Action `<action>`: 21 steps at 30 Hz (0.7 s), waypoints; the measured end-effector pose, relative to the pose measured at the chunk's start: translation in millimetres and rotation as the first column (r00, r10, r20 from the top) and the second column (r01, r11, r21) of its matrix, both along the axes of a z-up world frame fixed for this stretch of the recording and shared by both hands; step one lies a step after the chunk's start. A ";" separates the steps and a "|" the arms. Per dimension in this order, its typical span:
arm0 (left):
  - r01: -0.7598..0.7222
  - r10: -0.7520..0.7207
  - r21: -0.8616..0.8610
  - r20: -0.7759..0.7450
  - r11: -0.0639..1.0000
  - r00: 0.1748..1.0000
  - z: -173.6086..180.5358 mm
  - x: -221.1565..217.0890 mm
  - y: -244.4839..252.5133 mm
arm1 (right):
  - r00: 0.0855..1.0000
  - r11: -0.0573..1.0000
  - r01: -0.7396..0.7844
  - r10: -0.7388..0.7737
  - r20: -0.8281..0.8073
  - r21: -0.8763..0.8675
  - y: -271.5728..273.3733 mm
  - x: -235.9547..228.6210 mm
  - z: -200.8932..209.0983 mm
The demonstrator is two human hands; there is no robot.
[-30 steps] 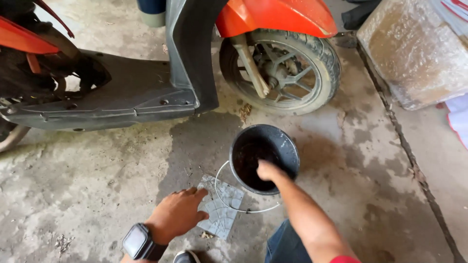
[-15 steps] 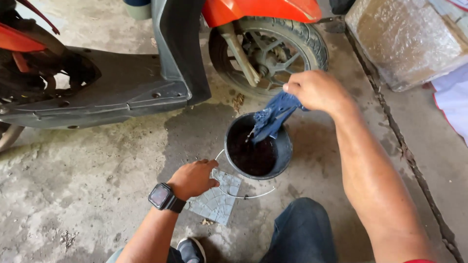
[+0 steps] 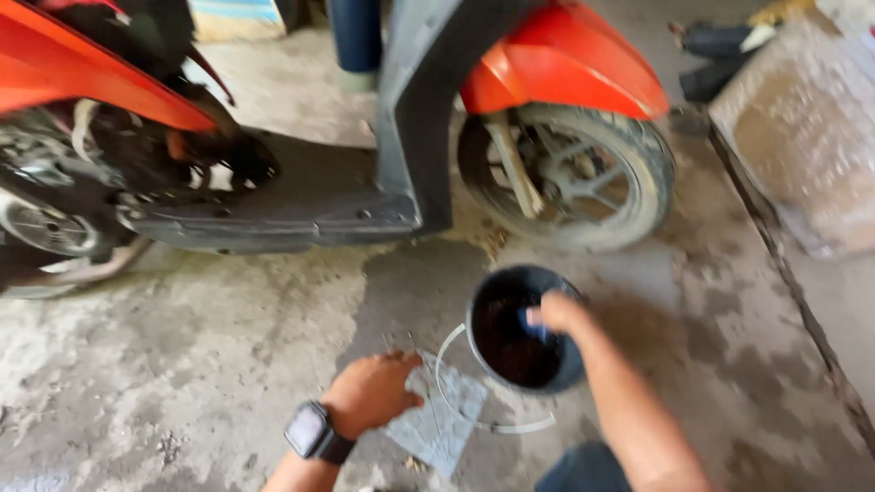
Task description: Rinsing a cleaning cloth in a bucket, walking to a restroom to rinse it under a tap, and pouring out the dirty water.
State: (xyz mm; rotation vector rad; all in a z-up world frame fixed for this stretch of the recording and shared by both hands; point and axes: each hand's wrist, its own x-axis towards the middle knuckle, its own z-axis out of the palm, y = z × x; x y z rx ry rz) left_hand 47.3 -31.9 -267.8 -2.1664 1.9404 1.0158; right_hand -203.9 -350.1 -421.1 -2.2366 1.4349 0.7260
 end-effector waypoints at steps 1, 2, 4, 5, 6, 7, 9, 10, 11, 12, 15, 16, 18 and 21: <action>-0.016 0.016 -0.016 0.012 1.000 1.000 12.9 -1.4 1.7 | 1.000 1.000 -0.016 0.016 0.012 -0.016 13.8 1.7 -51.6; -0.032 0.032 0.064 0.001 0.997 1.000 25.0 -5.5 3.7 | 0.997 0.998 -0.062 0.062 -0.043 0.003 20.6 -7.2 -98.9; -0.051 0.051 0.131 -0.003 0.990 0.999 29.9 -10.4 5.1 | 0.990 0.994 -0.110 0.111 -0.092 0.011 32.9 -19.9 -144.0; -0.030 0.032 0.111 -0.017 0.993 0.999 22.5 -10.8 4.1 | 0.989 0.980 0.144 -0.138 -0.054 0.135 47.4 -17.4 -148.0; 0.002 0.001 0.099 -0.035 0.995 0.999 13.8 -13.9 4.5 | 0.920 0.881 0.389 -0.389 -0.055 0.270 69.0 -22.2 -154.8; 0.009 -0.006 0.096 -0.032 0.995 0.999 -0.3 -9.0 -0.1 | 0.917 0.879 0.394 -0.396 -0.051 0.269 58.3 -7.5 -161.0; 0.050 -0.050 0.028 -0.027 0.998 0.998 -30.2 -10.3 -7.1 | 0.994 0.994 -0.046 0.035 0.106 0.102 47.4 -2.0 -173.1; 0.073 -0.073 0.023 -0.022 0.997 0.997 -38.5 -13.7 -15.6 | 0.994 0.995 -0.023 0.013 0.111 0.097 49.7 -1.8 -126.7; 0.095 -0.095 0.010 -0.028 0.995 0.995 -45.9 -17.7 -23.6 | 0.983 0.995 0.057 -0.071 0.170 0.084 52.8 -2.4 -79.5; 0.108 -0.108 -0.009 -0.030 0.994 0.994 -52.0 -18.5 -34.2 | 0.962 0.989 0.128 -0.141 0.233 0.069 50.5 2.7 -29.9; 0.078 -0.088 -0.124 -0.073 0.989 0.993 -63.2 -36.8 -78.8 | 0.907 0.980 0.194 -0.167 0.387 -0.032 53.3 -3.9 72.9; 0.087 -0.098 -0.135 -0.072 0.987 0.993 -69.4 -47.4 -94.8 | 0.906 0.978 0.203 -0.171 0.388 -0.043 50.5 -9.0 93.1; -0.108 0.091 -0.096 -0.161 0.990 0.983 -84.6 -69.7 -122.0 | 0.778 0.965 0.224 -0.094 0.621 -0.135 50.6 -19.8 128.3; -0.278 0.220 -0.143 -0.329 0.950 0.918 -153.5 -107.6 -173.1 | 0.699 0.943 0.316 -0.155 0.698 -0.107 71.9 -25.4 219.3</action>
